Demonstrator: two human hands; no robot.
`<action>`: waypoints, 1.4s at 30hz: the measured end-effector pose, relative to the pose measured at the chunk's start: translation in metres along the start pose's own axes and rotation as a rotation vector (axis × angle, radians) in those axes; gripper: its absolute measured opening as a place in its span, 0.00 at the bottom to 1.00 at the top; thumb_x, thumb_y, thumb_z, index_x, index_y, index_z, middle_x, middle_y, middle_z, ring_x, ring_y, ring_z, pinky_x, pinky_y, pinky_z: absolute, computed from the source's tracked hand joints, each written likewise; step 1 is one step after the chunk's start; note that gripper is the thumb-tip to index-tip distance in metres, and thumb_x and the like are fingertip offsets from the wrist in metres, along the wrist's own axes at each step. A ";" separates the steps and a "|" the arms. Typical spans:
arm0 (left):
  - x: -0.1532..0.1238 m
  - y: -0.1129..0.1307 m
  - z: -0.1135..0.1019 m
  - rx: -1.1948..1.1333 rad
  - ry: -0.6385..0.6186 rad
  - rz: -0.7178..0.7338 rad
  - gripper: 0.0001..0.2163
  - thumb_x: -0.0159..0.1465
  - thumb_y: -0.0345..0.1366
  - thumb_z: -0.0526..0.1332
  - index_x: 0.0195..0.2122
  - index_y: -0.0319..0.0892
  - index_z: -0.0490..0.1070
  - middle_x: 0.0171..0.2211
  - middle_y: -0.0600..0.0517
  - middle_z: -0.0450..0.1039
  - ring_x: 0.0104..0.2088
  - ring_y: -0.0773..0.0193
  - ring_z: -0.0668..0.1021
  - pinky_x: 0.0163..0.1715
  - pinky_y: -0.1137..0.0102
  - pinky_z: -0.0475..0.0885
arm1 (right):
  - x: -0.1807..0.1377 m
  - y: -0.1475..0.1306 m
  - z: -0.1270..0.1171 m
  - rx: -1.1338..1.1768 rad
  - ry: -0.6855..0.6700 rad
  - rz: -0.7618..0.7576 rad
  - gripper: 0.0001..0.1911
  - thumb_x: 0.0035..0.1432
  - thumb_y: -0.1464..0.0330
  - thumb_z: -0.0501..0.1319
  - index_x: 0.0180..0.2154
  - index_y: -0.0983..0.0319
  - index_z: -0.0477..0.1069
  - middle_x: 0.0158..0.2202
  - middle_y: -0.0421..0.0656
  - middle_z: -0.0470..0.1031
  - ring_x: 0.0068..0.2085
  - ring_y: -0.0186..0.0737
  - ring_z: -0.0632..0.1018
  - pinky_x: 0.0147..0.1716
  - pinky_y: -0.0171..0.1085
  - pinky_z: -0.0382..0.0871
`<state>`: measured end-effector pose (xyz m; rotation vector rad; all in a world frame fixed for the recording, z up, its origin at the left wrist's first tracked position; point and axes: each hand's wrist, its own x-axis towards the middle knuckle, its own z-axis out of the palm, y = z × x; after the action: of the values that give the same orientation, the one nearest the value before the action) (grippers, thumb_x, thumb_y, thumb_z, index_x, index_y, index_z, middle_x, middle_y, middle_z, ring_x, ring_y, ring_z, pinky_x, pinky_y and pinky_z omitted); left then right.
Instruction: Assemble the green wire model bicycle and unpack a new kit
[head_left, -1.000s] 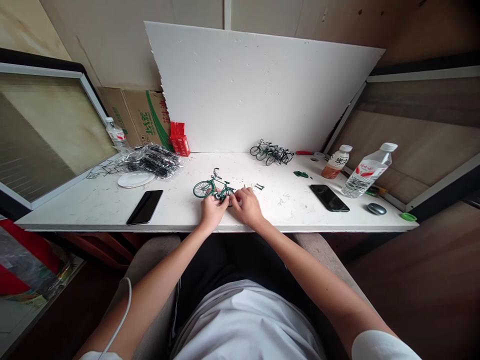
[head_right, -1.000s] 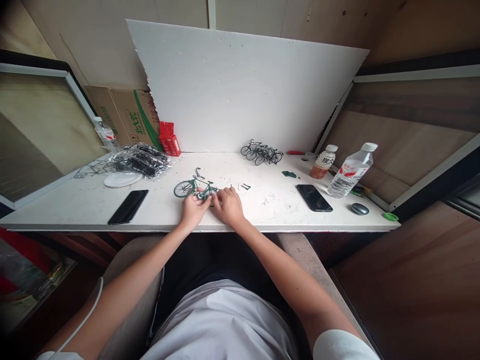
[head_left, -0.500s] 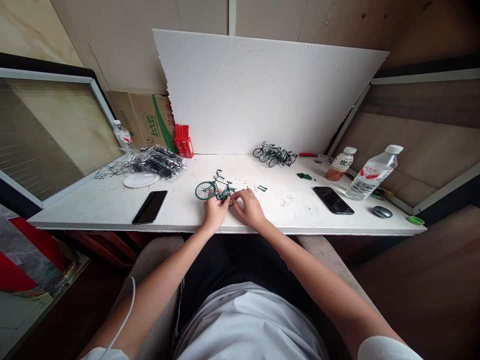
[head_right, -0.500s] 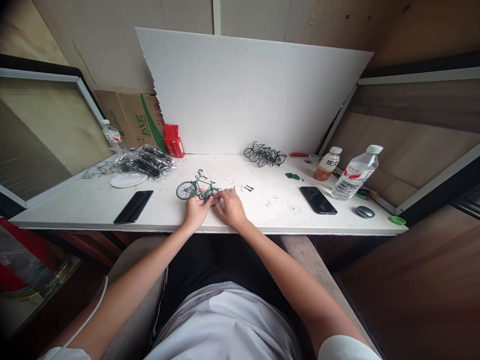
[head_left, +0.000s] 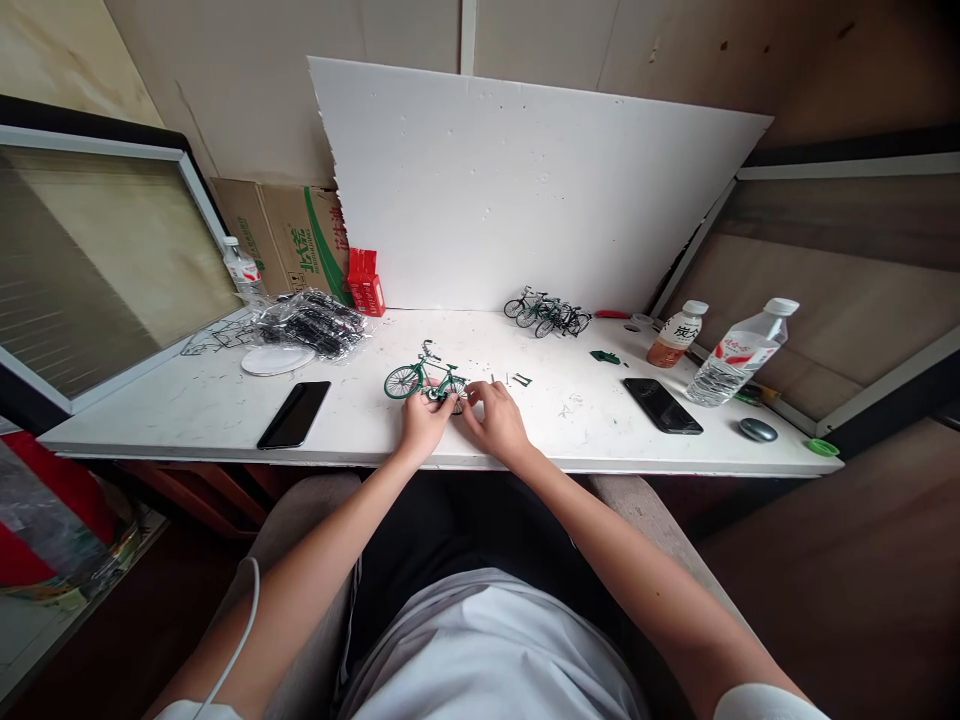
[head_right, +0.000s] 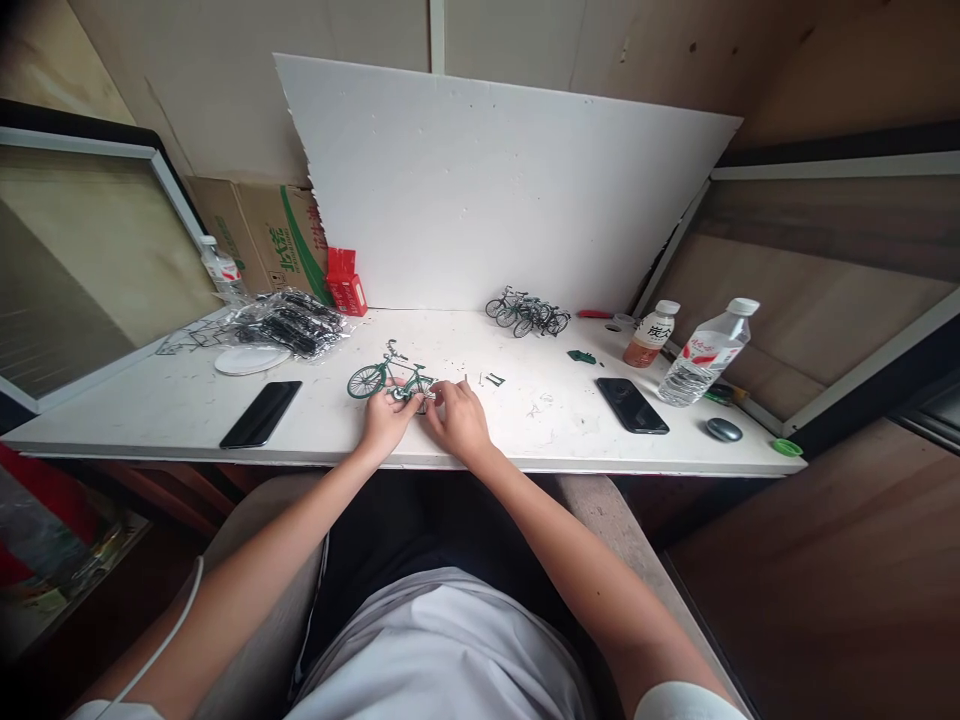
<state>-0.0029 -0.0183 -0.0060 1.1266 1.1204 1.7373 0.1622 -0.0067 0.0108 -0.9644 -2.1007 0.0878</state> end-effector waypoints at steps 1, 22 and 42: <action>0.001 0.000 -0.001 -0.006 0.004 -0.007 0.23 0.58 0.37 0.77 0.49 0.42 0.69 0.40 0.42 0.86 0.41 0.52 0.90 0.50 0.57 0.85 | 0.000 -0.001 -0.001 -0.005 -0.018 -0.040 0.09 0.75 0.68 0.59 0.53 0.58 0.74 0.42 0.49 0.83 0.46 0.55 0.76 0.53 0.52 0.73; 0.001 0.000 -0.004 0.000 0.007 -0.050 0.29 0.52 0.43 0.80 0.49 0.41 0.68 0.38 0.42 0.86 0.40 0.49 0.89 0.47 0.57 0.84 | -0.007 -0.001 0.004 -0.282 0.029 -0.130 0.11 0.76 0.69 0.60 0.50 0.62 0.83 0.39 0.48 0.83 0.47 0.49 0.77 0.44 0.44 0.70; 0.000 0.004 -0.004 0.041 0.049 -0.042 0.26 0.54 0.41 0.78 0.49 0.41 0.69 0.35 0.44 0.85 0.38 0.51 0.89 0.43 0.61 0.83 | -0.006 -0.003 0.004 -0.266 -0.034 -0.078 0.14 0.74 0.69 0.61 0.57 0.63 0.78 0.42 0.48 0.84 0.48 0.49 0.77 0.45 0.44 0.74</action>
<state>-0.0068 -0.0202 -0.0034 1.0822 1.2065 1.7249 0.1600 -0.0121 0.0056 -1.0392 -2.2161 -0.2221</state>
